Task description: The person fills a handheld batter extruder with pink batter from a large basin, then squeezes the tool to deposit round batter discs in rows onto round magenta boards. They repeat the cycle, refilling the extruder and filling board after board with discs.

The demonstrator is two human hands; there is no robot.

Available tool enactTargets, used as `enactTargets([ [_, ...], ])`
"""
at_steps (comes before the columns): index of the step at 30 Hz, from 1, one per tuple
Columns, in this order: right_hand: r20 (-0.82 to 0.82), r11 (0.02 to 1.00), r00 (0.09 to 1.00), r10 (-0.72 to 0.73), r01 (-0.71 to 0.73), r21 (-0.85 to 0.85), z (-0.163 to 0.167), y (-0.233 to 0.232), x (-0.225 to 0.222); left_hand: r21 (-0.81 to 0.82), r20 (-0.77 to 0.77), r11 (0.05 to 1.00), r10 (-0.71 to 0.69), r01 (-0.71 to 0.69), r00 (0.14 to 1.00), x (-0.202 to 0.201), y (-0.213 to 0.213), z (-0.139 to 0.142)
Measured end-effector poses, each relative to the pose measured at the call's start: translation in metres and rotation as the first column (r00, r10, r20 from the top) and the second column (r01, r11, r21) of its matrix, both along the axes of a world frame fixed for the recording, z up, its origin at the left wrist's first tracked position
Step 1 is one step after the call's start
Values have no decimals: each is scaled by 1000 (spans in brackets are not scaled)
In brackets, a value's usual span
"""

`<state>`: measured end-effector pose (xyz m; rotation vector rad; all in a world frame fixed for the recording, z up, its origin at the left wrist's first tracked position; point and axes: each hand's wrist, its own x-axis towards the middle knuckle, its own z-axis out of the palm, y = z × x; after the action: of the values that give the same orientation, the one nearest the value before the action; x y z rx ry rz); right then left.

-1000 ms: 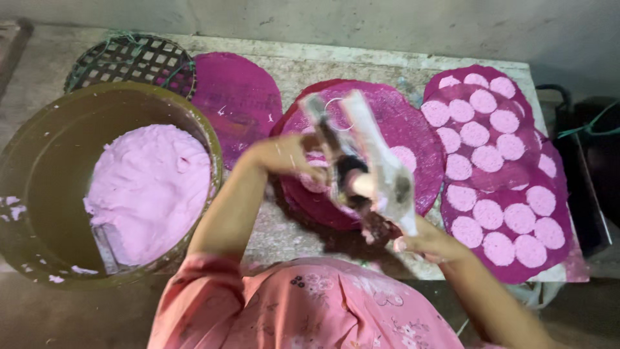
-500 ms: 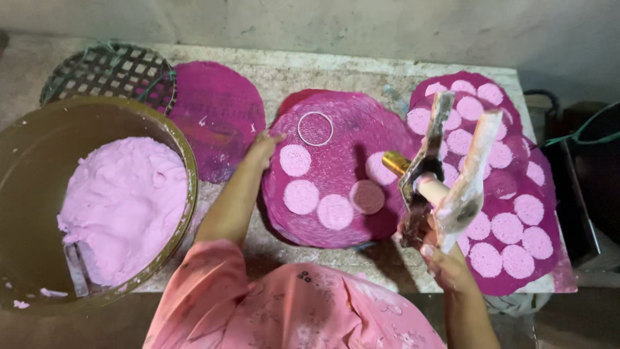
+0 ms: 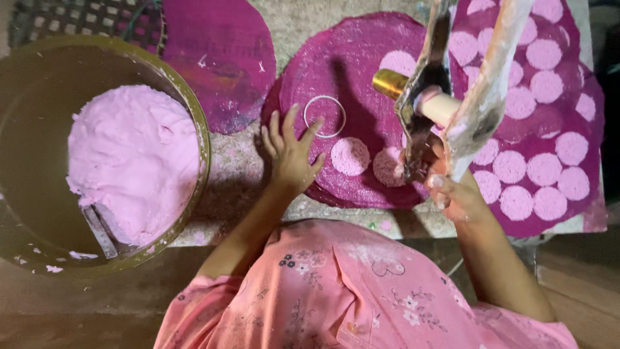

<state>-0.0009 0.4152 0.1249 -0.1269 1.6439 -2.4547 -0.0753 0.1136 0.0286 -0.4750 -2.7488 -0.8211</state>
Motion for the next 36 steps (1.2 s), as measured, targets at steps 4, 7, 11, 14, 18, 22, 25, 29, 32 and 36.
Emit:
enactTargets([
  [4,14,993,1000,2,-3,116,12,-9,10,-73,150,991,-96,108,984,2,-4,5],
  [7,34,978,999,26,-32,207,16,-9,12,-30,58,991,-131,132,990,10,-6,5],
  [11,103,960,982,156,-175,217,9,-6,4,312,34,940,-156,138,987,-12,-7,21],
  [14,349,913,856,381,-408,2,-3,-6,-3,990,76,139,-652,20,755,-63,-7,44],
  [18,603,783,571,557,-602,-153,-8,1,-22,871,-363,-458,-844,-177,395,-94,-5,68],
  [22,670,758,575,470,-652,27,11,23,-64,829,-450,-548,-772,-112,449,-114,15,67],
  [25,708,631,585,396,-733,253,29,36,-101,799,-439,-591,-700,-111,563,-137,28,55],
  [29,665,485,662,345,-733,478,37,22,-133,681,-493,-724,-569,-115,658,-159,29,38],
  [32,642,402,681,353,-730,553,35,-6,-140,616,-573,-783,-520,-85,633,-171,14,30],
  [36,652,188,711,263,-701,688,36,-36,-141,615,-617,-786,-525,-57,586,-177,-7,15],
])
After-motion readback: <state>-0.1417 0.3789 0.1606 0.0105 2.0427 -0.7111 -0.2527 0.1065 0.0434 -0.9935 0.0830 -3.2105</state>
